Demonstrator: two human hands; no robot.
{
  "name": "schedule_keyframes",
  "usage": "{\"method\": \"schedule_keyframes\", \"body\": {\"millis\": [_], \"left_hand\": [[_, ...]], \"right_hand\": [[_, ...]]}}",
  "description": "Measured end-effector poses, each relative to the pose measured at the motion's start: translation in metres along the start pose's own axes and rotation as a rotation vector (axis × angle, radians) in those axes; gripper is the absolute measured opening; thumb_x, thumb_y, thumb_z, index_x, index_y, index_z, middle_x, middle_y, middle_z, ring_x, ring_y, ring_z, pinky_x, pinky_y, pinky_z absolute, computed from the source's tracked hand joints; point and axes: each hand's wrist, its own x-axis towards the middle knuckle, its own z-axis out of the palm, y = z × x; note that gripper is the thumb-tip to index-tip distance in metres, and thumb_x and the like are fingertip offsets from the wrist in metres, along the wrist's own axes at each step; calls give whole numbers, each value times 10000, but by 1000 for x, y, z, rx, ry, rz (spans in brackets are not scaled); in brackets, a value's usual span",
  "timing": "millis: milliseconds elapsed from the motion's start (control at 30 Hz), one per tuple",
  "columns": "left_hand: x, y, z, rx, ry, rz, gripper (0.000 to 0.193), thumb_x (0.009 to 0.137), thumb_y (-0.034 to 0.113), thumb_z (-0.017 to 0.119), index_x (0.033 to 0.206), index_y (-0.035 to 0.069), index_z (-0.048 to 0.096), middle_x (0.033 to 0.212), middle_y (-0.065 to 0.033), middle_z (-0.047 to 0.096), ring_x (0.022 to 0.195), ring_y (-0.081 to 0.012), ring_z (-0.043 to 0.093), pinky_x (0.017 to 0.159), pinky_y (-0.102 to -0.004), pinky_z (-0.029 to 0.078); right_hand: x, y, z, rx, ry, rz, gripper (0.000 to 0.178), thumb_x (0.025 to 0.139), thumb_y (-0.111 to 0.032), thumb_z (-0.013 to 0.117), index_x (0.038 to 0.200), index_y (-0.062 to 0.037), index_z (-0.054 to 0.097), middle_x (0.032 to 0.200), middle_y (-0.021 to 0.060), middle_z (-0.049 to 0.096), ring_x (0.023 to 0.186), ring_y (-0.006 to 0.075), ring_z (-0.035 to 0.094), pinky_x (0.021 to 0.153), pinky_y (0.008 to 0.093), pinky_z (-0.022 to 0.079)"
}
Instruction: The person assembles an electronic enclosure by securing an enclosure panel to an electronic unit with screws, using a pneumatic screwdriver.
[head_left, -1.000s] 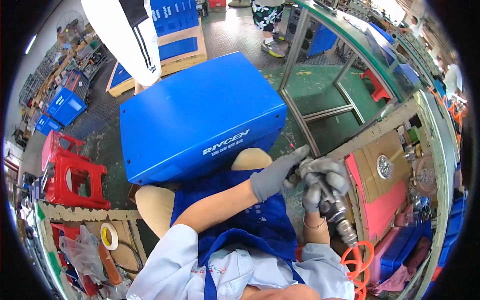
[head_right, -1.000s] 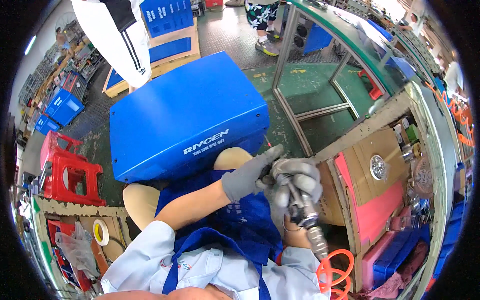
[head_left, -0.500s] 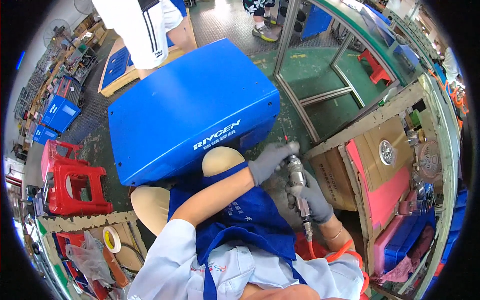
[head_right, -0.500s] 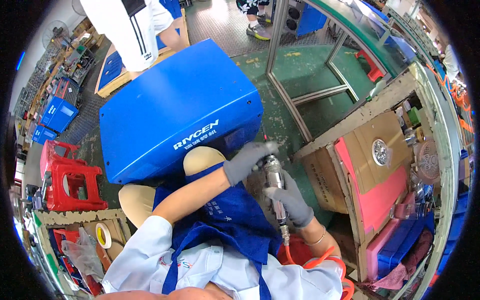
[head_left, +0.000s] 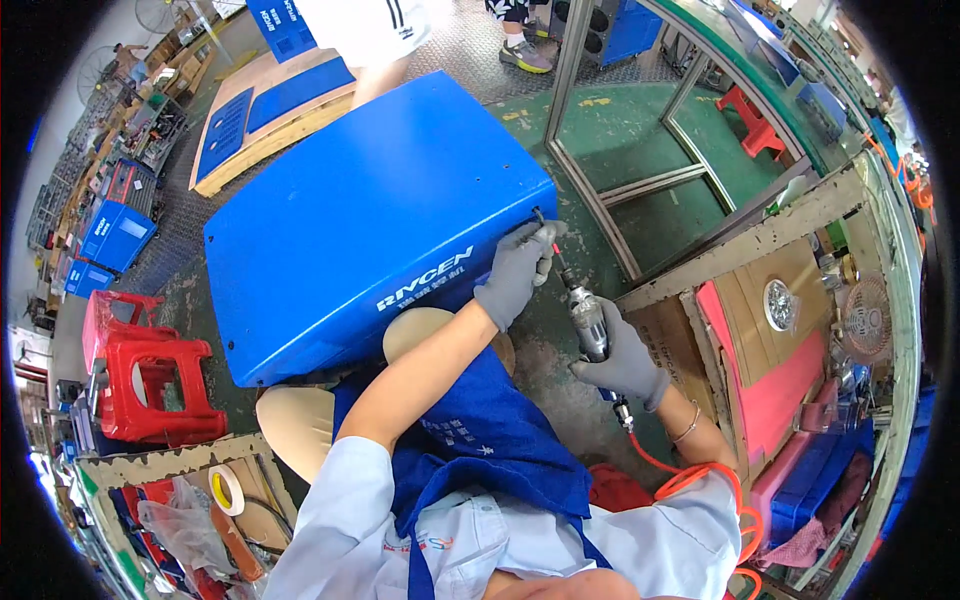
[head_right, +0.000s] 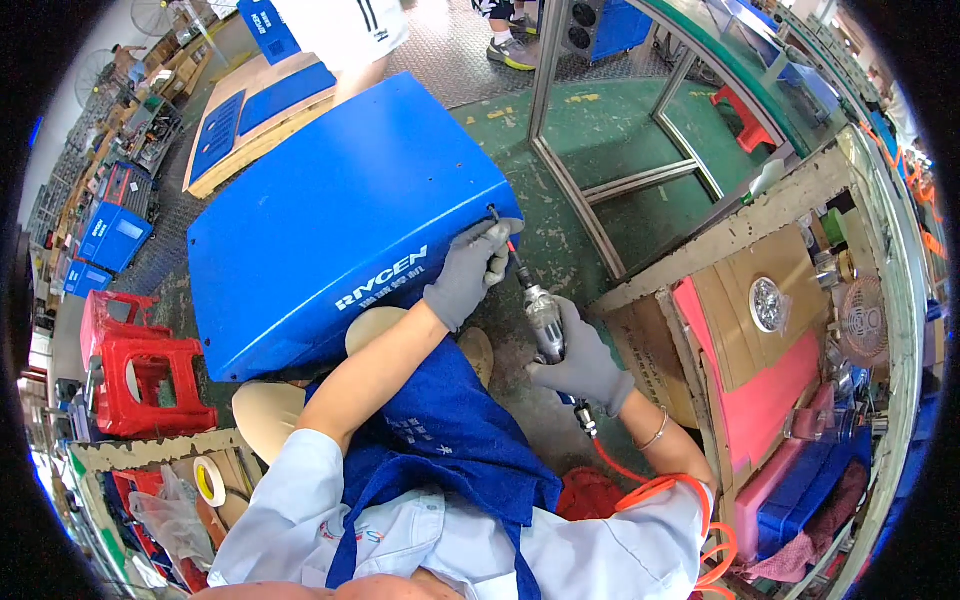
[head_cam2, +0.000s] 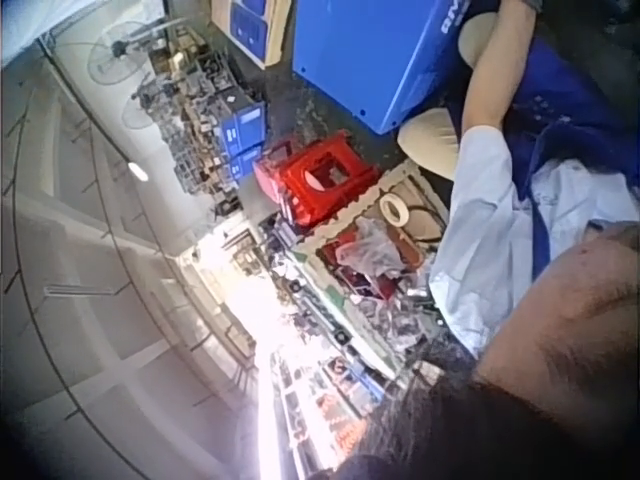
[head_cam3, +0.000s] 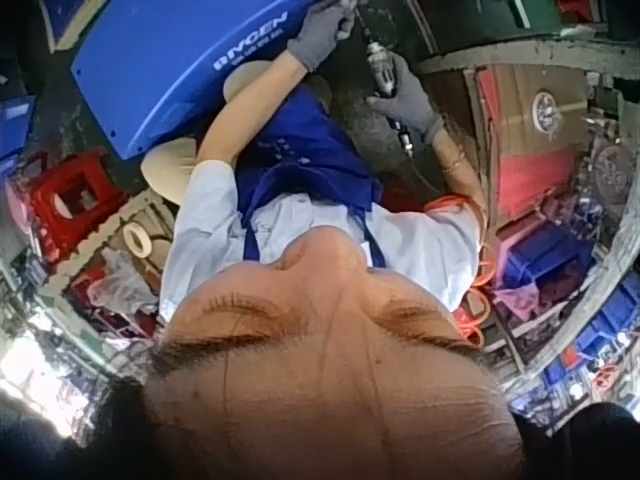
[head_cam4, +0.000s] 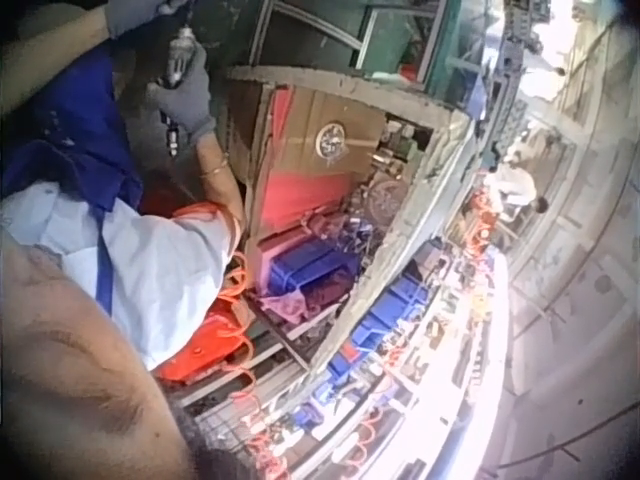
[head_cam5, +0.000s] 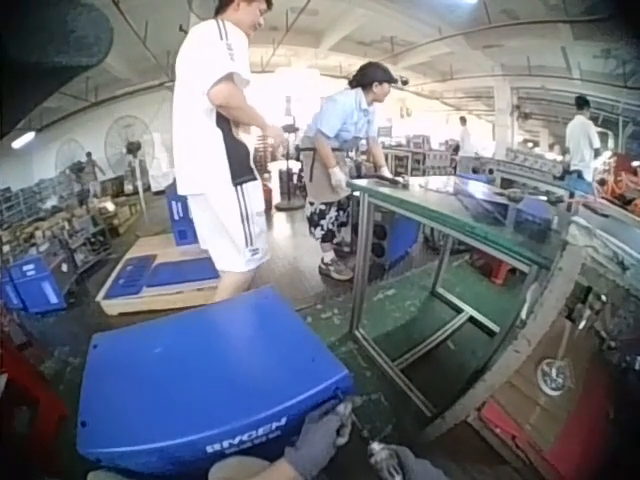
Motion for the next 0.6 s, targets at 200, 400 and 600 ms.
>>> {"method": "schedule_keyframes", "body": {"millis": [200,400,600], "left_hand": [[5,-3,2,-67,34,-8,296,965,237,533,1127,-6,580,671,42,421,533,-58,356,451,-207,284],[14,4,6,-322,124,-127,279,939,262,590,1082,22,588,652,63,368,521,-45,322,430,-184,264],[25,0,2,-723,90,-202,256,903,272,656,1033,61,592,640,80,340,498,-34,287,396,-171,235]], "right_hand": [[5,-8,-11,-161,-9,30,856,648,-244,748,1357,-28,319,865,111,590,701,224,619,645,357,499],[5,1,-17,713,-255,134,721,716,-174,730,1323,-31,366,809,51,547,673,202,620,596,319,503],[10,5,-19,-196,-39,-63,823,705,-280,740,1357,-27,307,891,195,611,798,314,626,730,401,490]]}}
